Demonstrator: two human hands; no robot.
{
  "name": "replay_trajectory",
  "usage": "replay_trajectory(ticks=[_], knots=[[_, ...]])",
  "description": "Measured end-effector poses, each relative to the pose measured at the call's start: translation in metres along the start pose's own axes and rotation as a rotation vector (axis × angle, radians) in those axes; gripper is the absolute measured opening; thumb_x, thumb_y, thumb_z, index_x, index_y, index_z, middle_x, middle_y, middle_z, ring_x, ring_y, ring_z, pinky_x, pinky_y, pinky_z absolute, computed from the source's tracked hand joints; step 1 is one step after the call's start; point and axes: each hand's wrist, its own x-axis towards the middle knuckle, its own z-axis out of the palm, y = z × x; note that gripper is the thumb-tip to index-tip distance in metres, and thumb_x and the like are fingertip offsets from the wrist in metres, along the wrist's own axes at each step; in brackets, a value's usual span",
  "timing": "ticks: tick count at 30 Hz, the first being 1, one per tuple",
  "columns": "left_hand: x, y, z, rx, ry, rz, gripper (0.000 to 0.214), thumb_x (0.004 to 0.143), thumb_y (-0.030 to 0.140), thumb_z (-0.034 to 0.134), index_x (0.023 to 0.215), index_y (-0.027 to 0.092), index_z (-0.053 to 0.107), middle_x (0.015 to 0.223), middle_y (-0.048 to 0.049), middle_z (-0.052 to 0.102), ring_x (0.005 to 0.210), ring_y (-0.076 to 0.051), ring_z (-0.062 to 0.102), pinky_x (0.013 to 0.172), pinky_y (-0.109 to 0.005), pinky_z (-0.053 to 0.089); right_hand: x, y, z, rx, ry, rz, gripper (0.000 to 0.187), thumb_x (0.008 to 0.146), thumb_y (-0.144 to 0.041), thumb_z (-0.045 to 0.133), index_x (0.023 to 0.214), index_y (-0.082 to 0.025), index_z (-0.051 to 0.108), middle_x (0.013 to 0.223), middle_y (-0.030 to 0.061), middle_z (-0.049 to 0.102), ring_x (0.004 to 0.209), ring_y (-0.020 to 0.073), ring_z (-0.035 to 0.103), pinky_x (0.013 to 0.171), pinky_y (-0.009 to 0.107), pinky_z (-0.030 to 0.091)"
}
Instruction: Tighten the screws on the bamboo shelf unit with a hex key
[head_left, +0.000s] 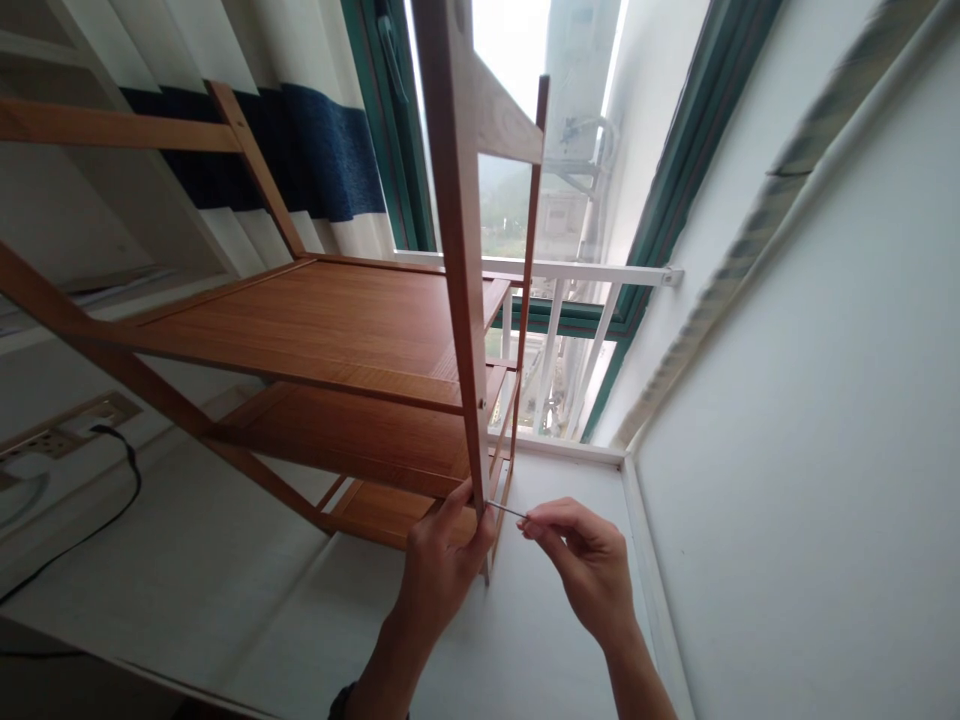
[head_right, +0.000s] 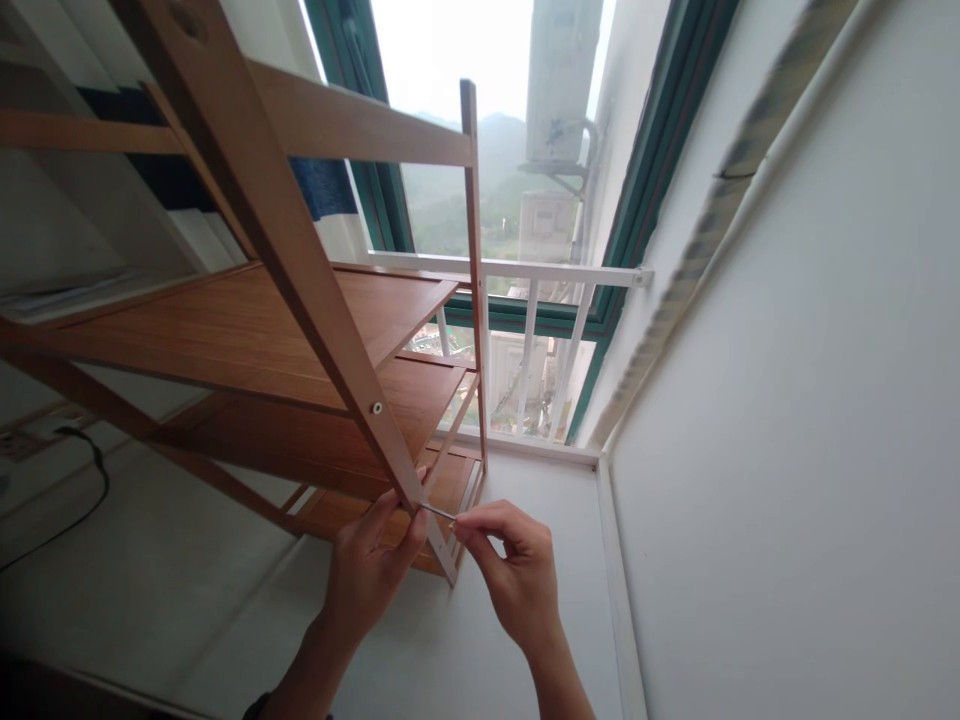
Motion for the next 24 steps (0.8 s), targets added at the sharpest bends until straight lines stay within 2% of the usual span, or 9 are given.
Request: replay_trajectory(ticks=[2, 5, 7, 11, 14, 18, 20, 22, 24], knots=[[0.002, 0.0, -0.002, 0.021, -0.014, -0.031, 0.036, 0.08, 0.028, 0.053, 0.115, 0.02, 0.053, 0.096, -0.006, 0.069, 0.092, -0.02, 0.064, 0.079, -0.028, 0.05, 0.002, 0.0, -0.001, 0.018, -0.007, 0.048, 0.004, 0.076, -0.02, 0.065, 0.078, -0.02, 0.068, 0.075, 0.0035, 0.067, 0.07, 0.0162, 0.063, 0.066, 0.03, 0.051], [0.007, 0.002, -0.007, 0.094, -0.005, -0.175, 0.08, 0.071, 0.038, 0.063, 0.138, 0.019, 0.024, 0.121, -0.0138, 0.057, 0.106, -0.027, 0.058, 0.08, -0.035, 0.05, 0.006, 0.0, -0.003, 0.059, -0.007, 0.182, 0.01, 0.072, -0.025, 0.069, 0.08, -0.018, 0.067, 0.071, 0.0027, 0.068, 0.067, 0.0158, 0.064, 0.065, 0.029, 0.052], [0.011, 0.003, -0.011, 0.135, 0.001, -0.244, 0.099, 0.065, 0.043, 0.068, 0.141, 0.017, 0.011, 0.13, -0.018, 0.047, 0.114, -0.031, 0.051, 0.082, -0.04, 0.049, 0.009, 0.001, -0.004, 0.068, -0.011, 0.261, 0.016, 0.071, -0.029, 0.07, 0.08, -0.016, 0.066, 0.068, 0.0036, 0.069, 0.061, 0.0155, 0.064, 0.061, 0.029, 0.053], [0.014, 0.002, -0.01, 0.141, 0.005, -0.221, 0.08, 0.066, 0.041, 0.066, 0.133, 0.018, 0.028, 0.123, -0.0142, 0.054, 0.112, -0.03, 0.053, 0.087, -0.041, 0.046, 0.013, -0.002, -0.007, 0.011, -0.087, 0.312, 0.027, 0.077, -0.038, 0.062, 0.071, -0.012, 0.067, 0.064, 0.0075, 0.069, 0.057, 0.0151, 0.063, 0.049, 0.024, 0.05], [0.012, -0.001, -0.005, 0.135, 0.035, -0.194, 0.07, 0.066, 0.038, 0.065, 0.127, 0.019, 0.035, 0.116, -0.0112, 0.058, 0.105, -0.028, 0.057, 0.085, -0.041, 0.048, 0.014, -0.007, -0.004, 0.026, -0.165, 0.362, 0.034, 0.079, -0.04, 0.058, 0.063, -0.011, 0.065, 0.054, 0.0059, 0.065, 0.047, 0.0117, 0.059, 0.041, 0.019, 0.041], [0.009, -0.004, -0.001, 0.123, 0.086, -0.162, 0.064, 0.066, 0.034, 0.064, 0.123, 0.02, 0.039, 0.114, -0.0095, 0.059, 0.101, -0.026, 0.058, 0.084, -0.041, 0.049, 0.016, -0.01, 0.006, 0.344, -0.236, 0.575, 0.044, 0.082, -0.04, 0.05, 0.049, -0.013, 0.055, 0.027, -0.0046, 0.041, 0.023, 0.0048, 0.036, 0.029, 0.017, 0.021], [0.009, -0.005, 0.0, 0.122, 0.095, -0.145, 0.062, 0.067, 0.033, 0.063, 0.122, 0.02, 0.039, 0.113, -0.0097, 0.059, 0.1, -0.026, 0.059, 0.084, -0.04, 0.049, 0.017, -0.008, 0.008, 0.489, -0.24, 0.65, 0.044, 0.081, -0.039, 0.051, 0.046, -0.013, 0.051, 0.024, -0.0089, 0.028, 0.02, 0.003, 0.026, 0.028, 0.017, 0.014], [0.01, -0.004, 0.0, 0.124, 0.09, -0.13, 0.06, 0.068, 0.033, 0.063, 0.121, 0.019, 0.04, 0.112, -0.01, 0.059, 0.099, -0.026, 0.059, 0.084, -0.04, 0.049, 0.018, -0.006, 0.008, 0.529, -0.247, 0.661, 0.043, 0.08, -0.039, 0.054, 0.047, -0.013, 0.051, 0.027, -0.0102, 0.026, 0.022, 0.0022, 0.027, 0.03, 0.016, 0.016], [0.011, -0.004, -0.001, 0.125, 0.085, -0.121, 0.06, 0.068, 0.033, 0.062, 0.121, 0.019, 0.04, 0.111, -0.0099, 0.059, 0.099, -0.026, 0.059, 0.084, -0.04, 0.049, 0.018, -0.004, 0.006, 0.503, -0.248, 0.613, 0.038, 0.079, -0.041, 0.058, 0.055, -0.012, 0.054, 0.033, -0.0095, 0.034, 0.025, 0.0024, 0.033, 0.032, 0.016, 0.022]])
